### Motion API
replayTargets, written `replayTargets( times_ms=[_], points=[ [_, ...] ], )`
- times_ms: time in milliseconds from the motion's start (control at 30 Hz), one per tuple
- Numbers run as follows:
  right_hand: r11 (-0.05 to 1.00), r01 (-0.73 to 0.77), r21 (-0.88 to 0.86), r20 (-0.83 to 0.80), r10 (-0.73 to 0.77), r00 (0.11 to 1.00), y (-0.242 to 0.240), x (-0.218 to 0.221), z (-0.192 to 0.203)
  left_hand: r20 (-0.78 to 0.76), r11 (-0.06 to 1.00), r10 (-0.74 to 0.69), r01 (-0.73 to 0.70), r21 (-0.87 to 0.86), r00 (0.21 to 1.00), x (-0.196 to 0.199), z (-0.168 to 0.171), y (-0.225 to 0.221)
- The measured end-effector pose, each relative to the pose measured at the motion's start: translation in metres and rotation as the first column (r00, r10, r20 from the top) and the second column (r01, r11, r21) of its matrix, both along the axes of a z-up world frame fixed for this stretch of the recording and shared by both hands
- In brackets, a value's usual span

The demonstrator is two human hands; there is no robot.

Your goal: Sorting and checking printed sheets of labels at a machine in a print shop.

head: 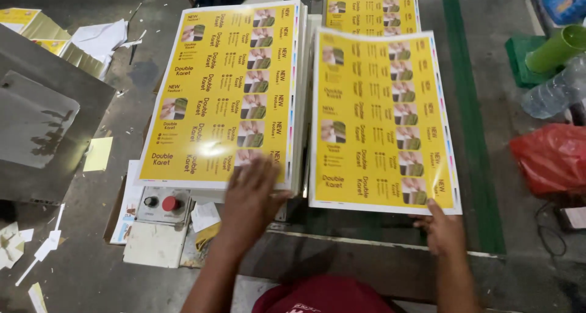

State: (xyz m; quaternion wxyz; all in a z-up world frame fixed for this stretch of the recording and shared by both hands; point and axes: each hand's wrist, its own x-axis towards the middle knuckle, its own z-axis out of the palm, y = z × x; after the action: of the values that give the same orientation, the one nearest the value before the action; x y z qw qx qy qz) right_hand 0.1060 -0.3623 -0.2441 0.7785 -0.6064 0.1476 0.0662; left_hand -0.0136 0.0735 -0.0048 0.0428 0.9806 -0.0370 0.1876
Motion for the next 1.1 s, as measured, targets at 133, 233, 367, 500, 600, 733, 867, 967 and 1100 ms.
replayTargets(
  times_ms=[133, 233, 367, 500, 600, 733, 867, 967, 1100],
  points=[
    [0.998, -0.019, -0.055, -0.001, 0.019, 1.000, -0.017, 0.026, -0.019, -0.172, 0.998, 0.070, -0.068, 0.016, 0.983, -0.012, -0.008, 0.031],
    [0.999, -0.004, -0.042, -0.042, 0.002, 0.999, -0.008, 0.054, -0.038, -0.123, 0.998, 0.023, -0.015, 0.066, 0.992, -0.013, 0.006, 0.035],
    [0.997, -0.069, -0.021, -0.066, 0.068, 0.996, 0.025, 0.097, -0.040, -0.101, 0.997, -0.066, 0.069, 0.022, 0.993, -0.011, 0.032, 0.036],
    [0.999, -0.015, -0.044, -0.028, 0.014, 1.000, 0.051, 0.147, -0.037, -0.092, 0.999, -0.046, 0.048, 0.011, 0.995, -0.011, 0.033, 0.037],
    [1.000, 0.006, -0.020, -0.085, -0.008, 0.996, 0.057, 0.198, -0.059, 0.065, 1.000, -0.020, 0.020, 0.005, 0.998, -0.009, 0.024, 0.037],
    [0.996, -0.032, 0.085, -0.059, 0.037, 0.998, 0.063, 0.222, -0.048, 0.147, 0.995, 0.027, -0.012, -0.098, 0.989, -0.011, 0.031, 0.035],
    [0.997, -0.067, 0.028, -0.102, 0.070, 0.992, 0.060, 0.178, -0.015, 0.222, 0.969, 0.094, -0.038, -0.243, 0.970, -0.018, 0.036, 0.044],
    [0.998, -0.055, -0.026, -0.126, 0.051, 0.991, 0.069, 0.115, 0.012, 0.273, 0.905, 0.189, -0.060, -0.421, 0.943, -0.019, 0.040, 0.046],
    [0.976, -0.215, -0.026, -0.050, 0.214, 0.976, 0.117, 0.022, 0.082, 0.531, 0.923, -0.041, 0.236, -0.304, 0.846, -0.002, 0.039, 0.012]
  ],
)
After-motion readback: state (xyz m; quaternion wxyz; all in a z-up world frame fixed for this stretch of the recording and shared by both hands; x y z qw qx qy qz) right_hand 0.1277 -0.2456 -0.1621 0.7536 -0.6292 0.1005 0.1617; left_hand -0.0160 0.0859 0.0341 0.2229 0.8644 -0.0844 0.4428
